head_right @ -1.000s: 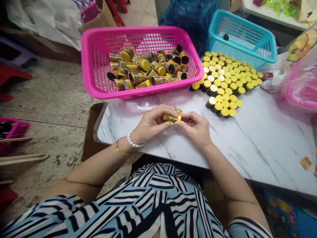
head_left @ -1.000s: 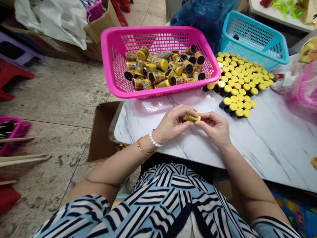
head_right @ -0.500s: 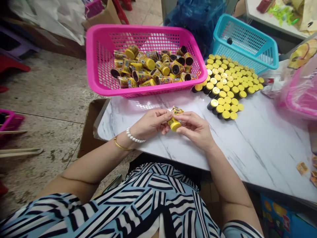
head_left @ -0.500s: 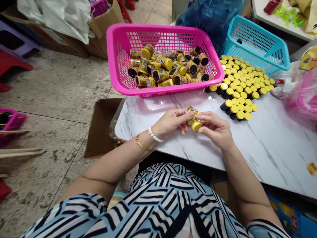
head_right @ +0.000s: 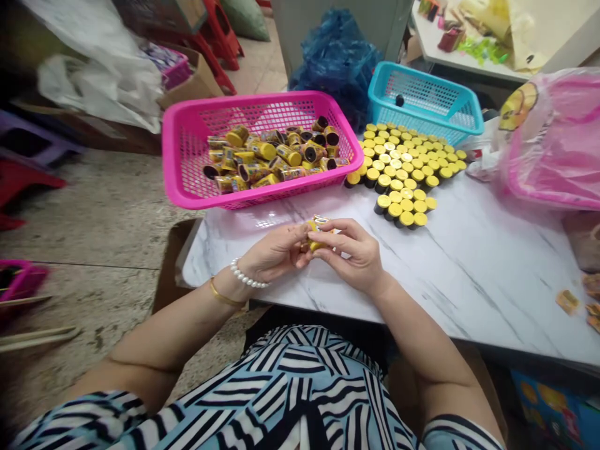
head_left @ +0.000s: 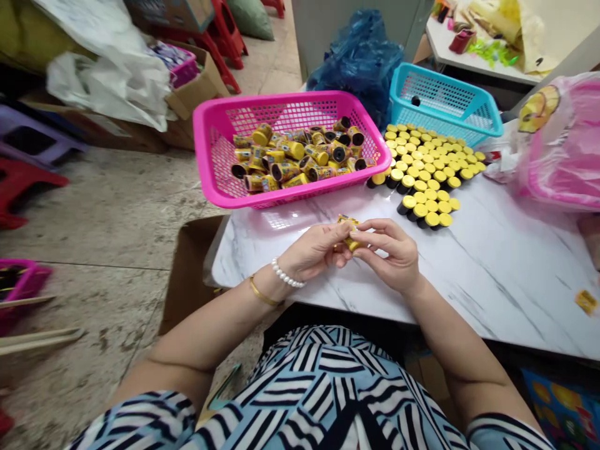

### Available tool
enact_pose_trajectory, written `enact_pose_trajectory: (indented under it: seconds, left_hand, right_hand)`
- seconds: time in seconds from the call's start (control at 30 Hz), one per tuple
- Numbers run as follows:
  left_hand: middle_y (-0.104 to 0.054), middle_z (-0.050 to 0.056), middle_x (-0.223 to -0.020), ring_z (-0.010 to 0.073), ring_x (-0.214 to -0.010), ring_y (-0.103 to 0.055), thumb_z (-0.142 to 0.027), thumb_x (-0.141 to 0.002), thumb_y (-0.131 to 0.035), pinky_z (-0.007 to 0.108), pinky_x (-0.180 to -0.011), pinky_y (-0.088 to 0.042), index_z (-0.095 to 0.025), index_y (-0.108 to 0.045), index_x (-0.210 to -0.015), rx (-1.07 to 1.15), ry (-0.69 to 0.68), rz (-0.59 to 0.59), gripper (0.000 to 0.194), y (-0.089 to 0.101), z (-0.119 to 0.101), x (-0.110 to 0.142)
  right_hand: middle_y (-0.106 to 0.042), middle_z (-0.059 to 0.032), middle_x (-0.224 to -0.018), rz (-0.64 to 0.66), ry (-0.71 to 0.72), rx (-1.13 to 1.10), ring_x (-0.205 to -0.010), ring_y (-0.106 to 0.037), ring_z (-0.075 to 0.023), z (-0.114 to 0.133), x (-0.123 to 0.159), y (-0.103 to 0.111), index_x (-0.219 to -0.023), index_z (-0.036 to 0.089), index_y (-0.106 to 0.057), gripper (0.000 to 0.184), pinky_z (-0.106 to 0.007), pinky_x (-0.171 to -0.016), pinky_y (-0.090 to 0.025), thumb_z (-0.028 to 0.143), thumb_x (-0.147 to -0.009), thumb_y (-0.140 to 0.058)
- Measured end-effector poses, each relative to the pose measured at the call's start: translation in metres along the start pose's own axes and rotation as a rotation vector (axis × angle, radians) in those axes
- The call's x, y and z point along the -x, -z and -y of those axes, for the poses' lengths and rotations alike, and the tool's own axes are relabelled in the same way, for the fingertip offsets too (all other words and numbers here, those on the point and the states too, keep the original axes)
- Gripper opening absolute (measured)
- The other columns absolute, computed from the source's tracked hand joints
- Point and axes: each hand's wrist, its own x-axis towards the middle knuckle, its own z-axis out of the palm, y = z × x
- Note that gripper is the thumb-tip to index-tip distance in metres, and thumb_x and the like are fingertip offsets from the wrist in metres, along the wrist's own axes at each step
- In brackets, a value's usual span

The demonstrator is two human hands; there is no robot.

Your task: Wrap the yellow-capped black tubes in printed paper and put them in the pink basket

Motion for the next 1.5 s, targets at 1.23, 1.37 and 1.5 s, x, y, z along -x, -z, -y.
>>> enact_pose_trajectory:
  seconds: [1.23,1.37,1.5]
  left_hand:
    - [-0.074,0.003,-0.095,0.0106,-0.072,-0.060,-0.032,-0.082,-0.089,0.025,-0.064,-0.049,-0.019,-0.078,-0.102,-0.346,-0.482,-0.221,0.026,-0.003,-0.003,0.015]
    - [-0.073,0.001,-0.106,0.0147,-0.090,-0.064,-0.028,-0.072,-0.097,0.030,-0.081,-0.054,-0.022,-0.077,-0.113,-0.737,-1.020,-0.579,0.046,0.036,-0.070,0.010]
    - [-0.069,0.006,-0.123,0.0187,-0.101,-0.058,-0.026,-0.049,-0.108,0.032,-0.083,-0.053,-0.017,-0.075,-0.123,-1.098,-1.322,-0.807,0.082,0.067,-0.100,0.003]
  right_hand:
    - [-0.073,-0.0040,-0.112,-0.059,-0.257,0.064,-0.099,-0.076,-0.0187,-0.005,0.005,-0.004,-0.124,0.026,-0.061,0.041,-0.038,-0.094,-0.067,0.027,-0.088,-0.080]
    - [-0.076,-0.0093,-0.114,-0.168,-0.072,0.529,-0.112,-0.070,-0.0295,-0.014,-0.007,0.028,-0.114,0.027,-0.071,0.030,-0.054,-0.105,-0.057,0.031,-0.087,-0.083]
    - [-0.078,-0.0092,-0.106,-0.300,-0.027,0.705,-0.106,-0.071,-0.0294,-0.024,-0.013,0.040,-0.099,0.025,-0.075,0.008,-0.052,-0.101,-0.056,0.030,-0.093,-0.076]
